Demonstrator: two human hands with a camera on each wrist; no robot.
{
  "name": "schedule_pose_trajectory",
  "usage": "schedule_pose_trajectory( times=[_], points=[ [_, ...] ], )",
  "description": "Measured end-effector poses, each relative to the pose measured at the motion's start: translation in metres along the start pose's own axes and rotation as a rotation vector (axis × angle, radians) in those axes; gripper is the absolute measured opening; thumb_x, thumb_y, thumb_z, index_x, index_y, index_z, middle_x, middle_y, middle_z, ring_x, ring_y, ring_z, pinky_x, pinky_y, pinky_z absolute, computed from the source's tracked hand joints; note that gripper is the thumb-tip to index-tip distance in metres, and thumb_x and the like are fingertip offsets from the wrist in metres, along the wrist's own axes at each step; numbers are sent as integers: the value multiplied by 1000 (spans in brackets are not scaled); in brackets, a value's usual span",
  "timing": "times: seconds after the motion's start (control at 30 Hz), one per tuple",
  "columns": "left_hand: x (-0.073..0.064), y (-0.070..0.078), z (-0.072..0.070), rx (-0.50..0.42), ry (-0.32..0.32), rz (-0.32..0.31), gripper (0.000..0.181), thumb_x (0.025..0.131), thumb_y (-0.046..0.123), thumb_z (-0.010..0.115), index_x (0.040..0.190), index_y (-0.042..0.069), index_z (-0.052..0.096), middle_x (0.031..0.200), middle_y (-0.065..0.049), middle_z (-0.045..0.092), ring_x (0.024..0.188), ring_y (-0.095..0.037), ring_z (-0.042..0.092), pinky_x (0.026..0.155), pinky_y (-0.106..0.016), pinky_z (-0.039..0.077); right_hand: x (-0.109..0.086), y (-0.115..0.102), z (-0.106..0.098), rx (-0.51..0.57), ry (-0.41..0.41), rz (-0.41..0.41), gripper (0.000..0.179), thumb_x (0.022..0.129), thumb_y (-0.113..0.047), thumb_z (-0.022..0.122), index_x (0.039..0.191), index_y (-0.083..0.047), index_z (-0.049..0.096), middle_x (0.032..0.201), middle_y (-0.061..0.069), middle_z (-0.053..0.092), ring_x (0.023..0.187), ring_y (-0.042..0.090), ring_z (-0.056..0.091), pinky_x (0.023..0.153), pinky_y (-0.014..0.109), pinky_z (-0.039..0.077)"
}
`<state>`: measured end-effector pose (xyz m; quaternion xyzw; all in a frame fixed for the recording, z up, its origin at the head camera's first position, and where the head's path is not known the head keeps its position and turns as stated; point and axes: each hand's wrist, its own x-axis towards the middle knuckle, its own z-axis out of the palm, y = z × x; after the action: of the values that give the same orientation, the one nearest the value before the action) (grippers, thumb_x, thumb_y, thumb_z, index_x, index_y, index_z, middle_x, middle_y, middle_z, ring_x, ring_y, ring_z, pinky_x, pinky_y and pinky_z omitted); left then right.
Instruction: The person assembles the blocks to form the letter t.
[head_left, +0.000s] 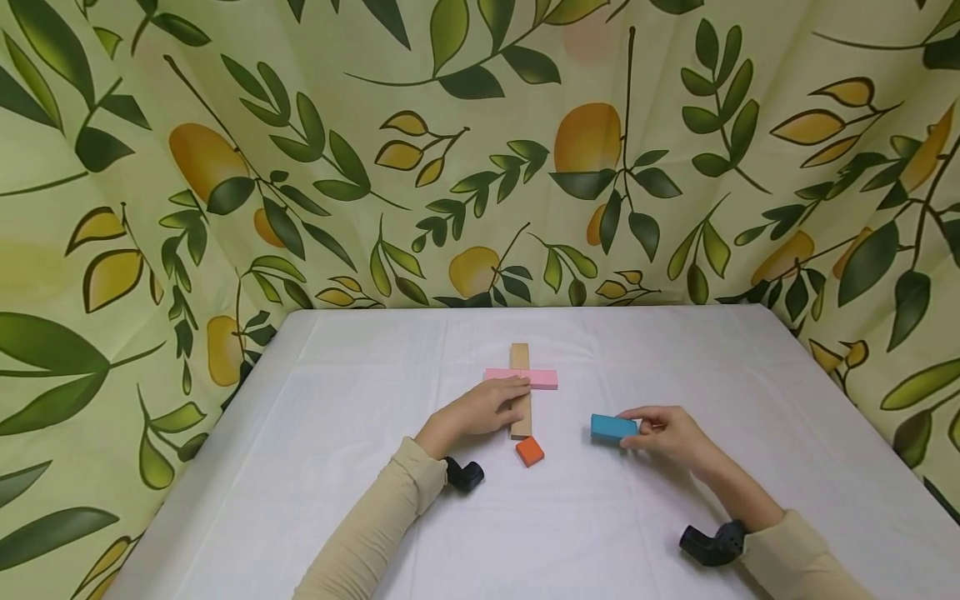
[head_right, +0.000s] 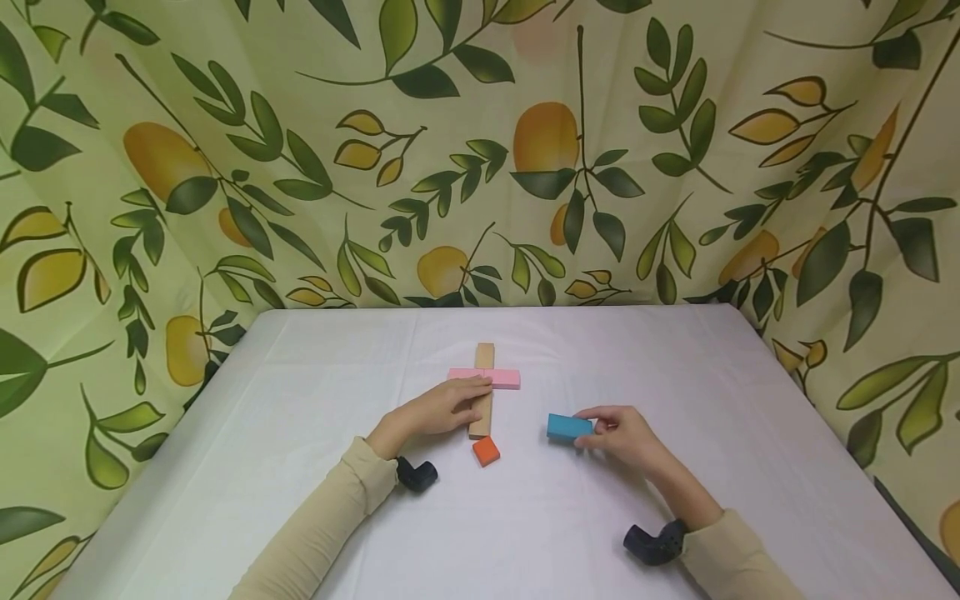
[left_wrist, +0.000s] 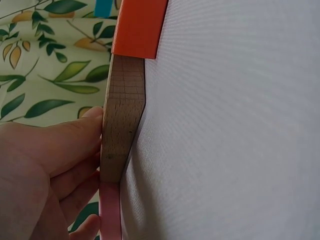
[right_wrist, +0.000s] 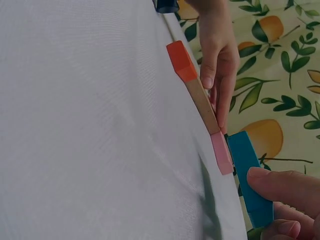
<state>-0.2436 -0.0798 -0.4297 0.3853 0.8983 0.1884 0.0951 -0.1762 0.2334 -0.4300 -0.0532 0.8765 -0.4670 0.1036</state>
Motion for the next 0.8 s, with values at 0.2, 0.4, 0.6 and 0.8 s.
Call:
schedule_pose_trajectory(
  times=[0.2,0.4,0.6,0.8],
  points=[
    [-1,1,-1,-4,-2,-2,50,99,21,54,143,1,44,153,-11,43,146,-25,37,120,-39,32,0,1,5,37,-24,-23,48,77,-15,79,117,8,64,67,-6,40,65,1,38,55,18,32],
    [-2,3,-1,-7,-1,-17,50,98,21,54,143,2,44,153,-10,43,146,-25,37,120,-39,32,1,2,9,51,-45,-44,48,77,-15,79,116,9,64,66,-6,38,63,1,37,54,17,31],
    [-1,2,0,-11,-4,-25,50,98,22,55,143,3,44,153,-9,42,146,-24,37,120,-39,32,1,2,14,27,-65,-46,46,78,-16,79,116,6,65,66,-5,38,67,2,39,58,18,32],
    [-1,1,0,-1,-1,-13,50,99,21,54,143,2,44,153,-10,43,146,-24,37,120,-39,32,1,0,16,34,-82,-59,47,77,-16,80,115,7,65,67,-4,38,64,1,38,55,17,32]
  ],
)
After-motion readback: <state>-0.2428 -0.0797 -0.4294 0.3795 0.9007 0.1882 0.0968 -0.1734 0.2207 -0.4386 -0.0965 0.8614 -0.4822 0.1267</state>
